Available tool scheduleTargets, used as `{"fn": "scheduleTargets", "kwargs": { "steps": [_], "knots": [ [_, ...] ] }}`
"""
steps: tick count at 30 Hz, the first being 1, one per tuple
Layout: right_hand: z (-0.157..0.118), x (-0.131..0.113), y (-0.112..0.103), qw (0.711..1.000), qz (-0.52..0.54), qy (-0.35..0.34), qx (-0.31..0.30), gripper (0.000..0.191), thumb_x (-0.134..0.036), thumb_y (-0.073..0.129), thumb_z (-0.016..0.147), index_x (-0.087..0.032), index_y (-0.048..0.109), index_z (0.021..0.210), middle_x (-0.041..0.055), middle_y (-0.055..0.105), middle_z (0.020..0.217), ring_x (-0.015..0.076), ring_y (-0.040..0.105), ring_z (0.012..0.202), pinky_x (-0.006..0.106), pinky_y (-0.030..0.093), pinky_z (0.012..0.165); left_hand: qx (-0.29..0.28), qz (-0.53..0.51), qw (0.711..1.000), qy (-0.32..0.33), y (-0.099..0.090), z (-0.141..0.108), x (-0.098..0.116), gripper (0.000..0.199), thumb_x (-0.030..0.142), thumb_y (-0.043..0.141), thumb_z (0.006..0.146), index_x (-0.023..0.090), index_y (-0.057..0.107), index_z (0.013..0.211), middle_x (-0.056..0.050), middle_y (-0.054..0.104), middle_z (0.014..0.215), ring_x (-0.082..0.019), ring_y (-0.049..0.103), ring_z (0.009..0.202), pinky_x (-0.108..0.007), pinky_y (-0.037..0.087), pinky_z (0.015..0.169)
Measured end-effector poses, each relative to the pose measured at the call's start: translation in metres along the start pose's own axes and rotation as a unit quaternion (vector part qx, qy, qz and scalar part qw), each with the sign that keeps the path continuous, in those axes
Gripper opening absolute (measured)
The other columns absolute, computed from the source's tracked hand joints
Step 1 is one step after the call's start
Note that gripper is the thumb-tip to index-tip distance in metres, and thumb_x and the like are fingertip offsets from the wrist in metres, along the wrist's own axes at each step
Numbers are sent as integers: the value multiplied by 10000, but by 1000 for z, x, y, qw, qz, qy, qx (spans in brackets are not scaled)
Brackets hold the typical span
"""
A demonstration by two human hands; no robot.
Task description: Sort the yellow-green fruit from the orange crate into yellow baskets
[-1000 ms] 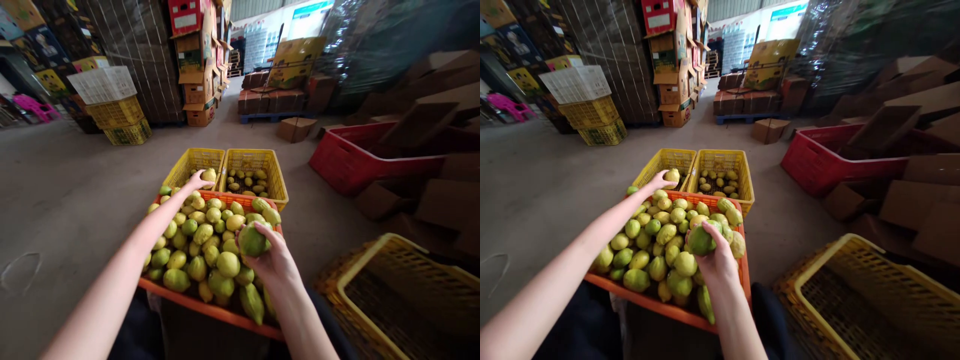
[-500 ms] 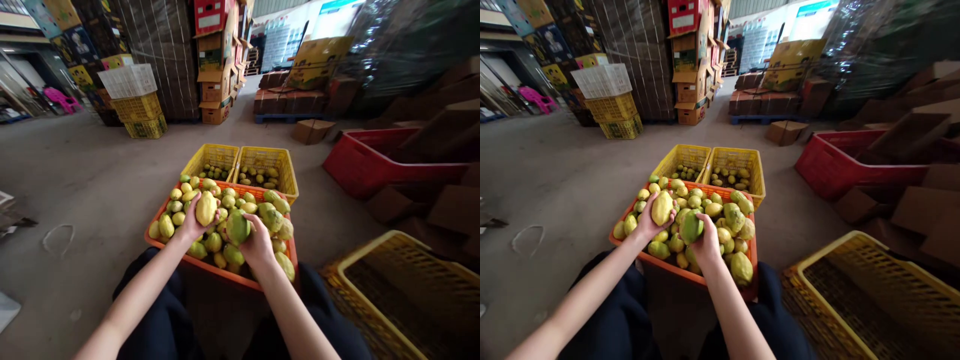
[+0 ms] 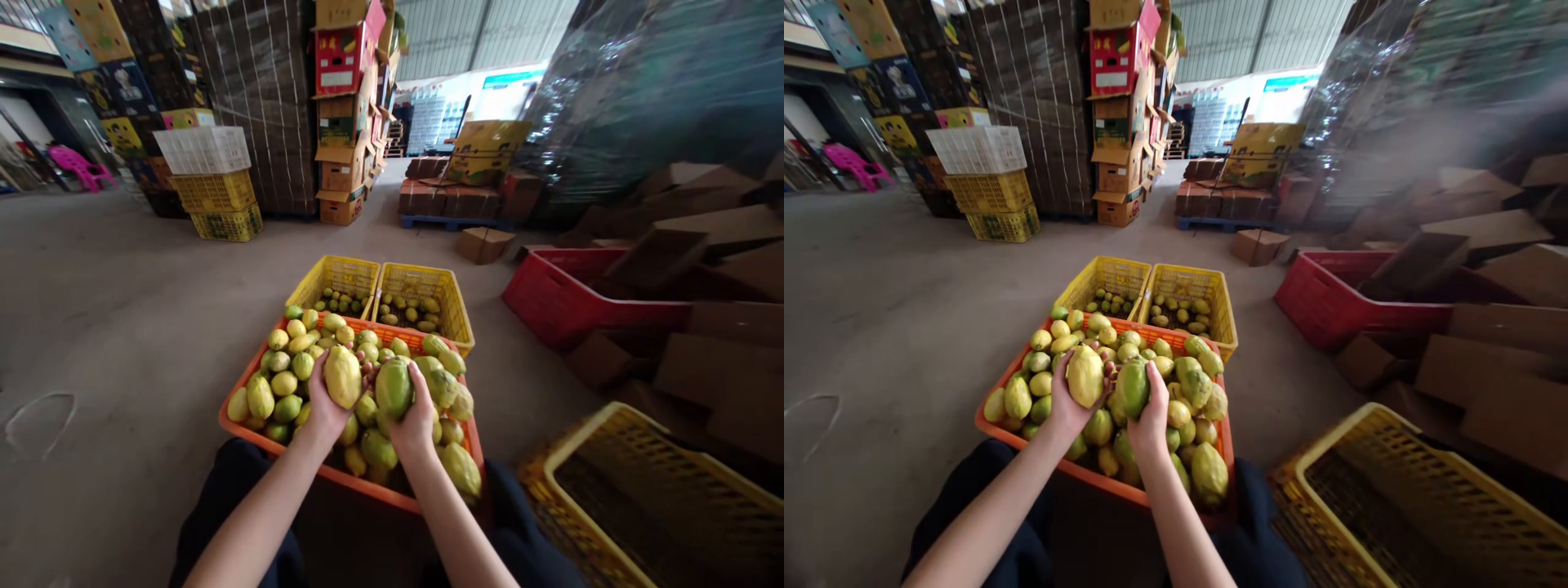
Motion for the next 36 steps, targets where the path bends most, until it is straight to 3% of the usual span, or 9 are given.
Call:
{"fn": "scheduleTargets", "kwargs": {
  "steps": [4, 10, 15, 20, 25, 27, 36],
  "knots": [
    [0, 4, 0, 991, 56, 68, 98, 273, -452, 813, 675, -272, 715, 856, -11, 783, 815, 213, 746, 754, 312, 649, 677, -17, 20, 999, 44, -2, 7, 1, 215, 395, 676, 843, 198, 722, 917, -57, 771, 809, -282, 790, 925, -372, 644, 801],
    [-3, 10, 7, 992, 57, 94, 55, 247, -480, 770, 710, -269, 695, 814, 1, 765, 779, 238, 738, 750, 370, 653, 761, -100, 119, 981, 119, -7, 14, 1, 286, 443, 738, 728, 174, 756, 823, -87, 780, 845, -320, 774, 1019, -397, 634, 896],
    [-3, 13, 1, 999, 2, 33, 37, 231, -473, 755, 722, -265, 695, 801, -6, 762, 858, 227, 721, 847, 373, 620, 853, -124, 152, 969, 148, -8, 12, 1, 289, 480, 741, 717, 193, 722, 751, -94, 790, 883, -328, 763, 1061, -403, 628, 916],
    [-5, 7, 0, 997, -40, -14, 57, 259, -474, 760, 692, -255, 731, 827, 26, 751, 933, 244, 680, 966, 375, 567, 885, -133, 150, 967, 159, -8, 10, 1, 278, 479, 726, 730, 202, 722, 759, -86, 786, 869, -324, 761, 1059, -407, 626, 921],
    [-10, -3, 5, 995, -83, -57, -20, 243, -497, 711, 776, -254, 730, 779, 43, 709, 856, 254, 648, 887, 415, 552, 861, -145, 162, 959, 183, -10, 9, 1, 276, 466, 705, 771, 198, 749, 818, -82, 787, 884, -317, 750, 1084, -398, 623, 924],
    [-12, -7, 5, 992, -97, -74, -25, 228, -487, 709, 788, -259, 729, 777, 47, 709, 858, 264, 647, 896, 433, 549, 882, -148, 166, 957, 189, -10, 8, 2, 263, 457, 703, 780, 197, 740, 800, -87, 789, 892, -324, 743, 1103, -395, 621, 927],
    [-17, -14, 6, 992, -92, -87, -28, 118, -378, 743, 739, -274, 707, 784, 52, 720, 912, 306, 659, 1032, 464, 557, 909, -129, 123, 972, 155, -8, 5, 0, 159, 361, 684, 796, 206, 694, 761, -83, 794, 899, -328, 744, 1115, -400, 610, 939]
  ]
}}
Point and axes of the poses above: each hand's wrist, its own z-axis towards the middle knuckle, its own y-axis out of the palm, x = y × z, the point moved 3 cm from there along z, towards the middle knuckle
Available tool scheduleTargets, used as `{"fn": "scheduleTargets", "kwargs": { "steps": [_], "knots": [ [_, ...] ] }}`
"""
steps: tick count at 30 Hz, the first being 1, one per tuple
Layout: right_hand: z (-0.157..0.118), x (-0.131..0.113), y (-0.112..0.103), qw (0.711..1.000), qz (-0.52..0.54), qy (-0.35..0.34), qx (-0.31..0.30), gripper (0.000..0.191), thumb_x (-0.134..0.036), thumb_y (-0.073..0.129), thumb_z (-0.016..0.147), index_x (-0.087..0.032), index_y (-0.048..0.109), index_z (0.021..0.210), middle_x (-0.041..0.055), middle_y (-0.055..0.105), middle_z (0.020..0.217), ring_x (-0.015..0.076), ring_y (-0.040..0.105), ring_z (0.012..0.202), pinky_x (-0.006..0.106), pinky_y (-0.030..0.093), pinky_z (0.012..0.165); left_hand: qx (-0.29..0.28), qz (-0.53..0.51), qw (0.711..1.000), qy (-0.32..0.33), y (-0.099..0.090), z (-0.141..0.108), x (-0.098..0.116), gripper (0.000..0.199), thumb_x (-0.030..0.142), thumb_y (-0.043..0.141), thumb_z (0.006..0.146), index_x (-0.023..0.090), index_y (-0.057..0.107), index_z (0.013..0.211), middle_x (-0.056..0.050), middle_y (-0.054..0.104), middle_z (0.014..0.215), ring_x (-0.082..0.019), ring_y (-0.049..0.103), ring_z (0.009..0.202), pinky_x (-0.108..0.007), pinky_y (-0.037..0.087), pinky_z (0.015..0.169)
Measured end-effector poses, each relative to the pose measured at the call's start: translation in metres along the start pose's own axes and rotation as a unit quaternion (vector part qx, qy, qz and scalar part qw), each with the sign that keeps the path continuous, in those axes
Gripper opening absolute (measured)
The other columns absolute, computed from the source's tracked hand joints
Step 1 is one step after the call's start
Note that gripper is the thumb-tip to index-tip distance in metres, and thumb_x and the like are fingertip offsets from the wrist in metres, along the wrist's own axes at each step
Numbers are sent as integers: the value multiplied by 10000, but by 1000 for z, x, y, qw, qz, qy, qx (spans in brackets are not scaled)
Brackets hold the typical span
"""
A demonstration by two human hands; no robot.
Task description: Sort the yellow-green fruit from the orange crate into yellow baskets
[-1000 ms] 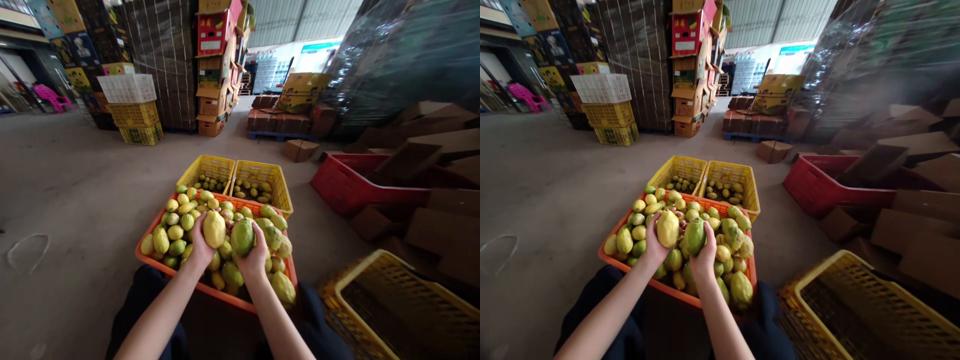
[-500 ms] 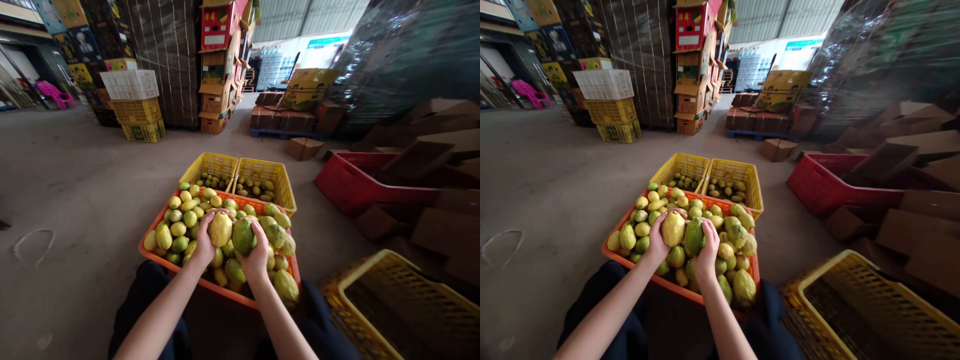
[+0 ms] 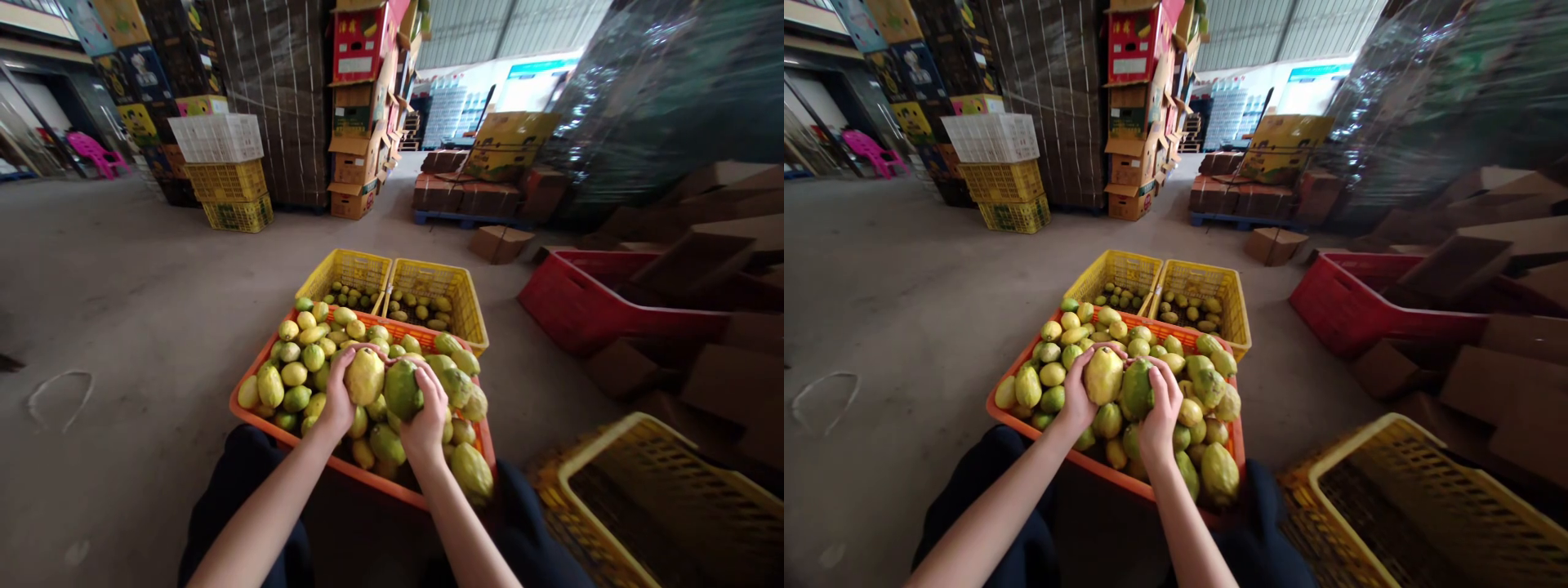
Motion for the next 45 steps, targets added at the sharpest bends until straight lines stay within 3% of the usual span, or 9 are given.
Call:
{"fn": "scheduleTargets", "kwargs": {
  "steps": [4, 7, 12, 22, 28, 36, 45],
  "knots": [
    [1, -1, -1, 1000, -2, 7, 0, 111, -324, 770, 712, -281, 713, 798, 50, 709, 913, 308, 649, 1045, 470, 556, 923, 5, 6, 1000, -4, 1, 0, 0, 180, 372, 692, 777, 197, 684, 739, -100, 791, 892, -338, 743, 1112, -403, 607, 943],
    [1, -1, 0, 1000, -7, 13, -6, 102, -371, 768, 743, -282, 740, 786, 55, 712, 888, 303, 648, 994, 470, 549, 924, 6, 10, 1000, -2, 2, 0, 0, 195, 382, 690, 771, 193, 681, 727, -103, 789, 886, -342, 742, 1110, -404, 610, 932],
    [1, 1, 1, 1000, -7, 24, -2, 242, -500, 783, 737, -261, 767, 770, 56, 727, 863, 269, 637, 865, 455, 530, 903, 13, 3, 1000, -25, 1, 1, -3, 210, 400, 687, 767, 195, 682, 720, -98, 783, 860, -338, 748, 1090, -403, 613, 928],
    [2, 5, 1, 999, -2, 32, 30, 264, -500, 811, 703, -253, 731, 748, 30, 695, 806, 241, 613, 807, 396, 529, 800, 42, -26, 998, -34, 2, 1, -6, 187, 376, 701, 762, 191, 679, 745, -95, 785, 868, -343, 746, 1118, -417, 606, 963],
    [3, 11, 0, 999, -8, 40, 28, 230, -466, 804, 728, -247, 735, 747, 29, 694, 799, 246, 641, 841, 383, 553, 800, 54, -44, 995, -71, 3, 3, -8, 157, 349, 695, 757, 193, 673, 765, -97, 791, 887, -351, 753, 1118, -434, 608, 982],
    [6, 19, -1, 997, -11, 64, 38, 300, -503, 841, 692, -235, 706, 703, -26, 684, 726, 191, 626, 760, 307, 541, 721, 83, -62, 987, -126, -12, 8, -17, 208, 360, 760, 751, 180, 708, 840, -88, 780, 830, -355, 760, 1106, -435, 612, 994],
    [9, 30, -5, 996, -1, 84, 16, 267, -487, 832, 730, -250, 709, 729, -30, 713, 728, 217, 655, 742, 347, 546, 741, 87, -66, 977, -181, -14, 10, -19, 242, 379, 756, 777, 189, 738, 926, -89, 795, 898, -351, 767, 1103, -426, 638, 978]
  ]
}}
Point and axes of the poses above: each hand's wrist, its own z-axis towards the middle knuckle, its own y-axis out of the palm, x = y × z, the point moved 3 cm from there along z, towards the middle knuckle
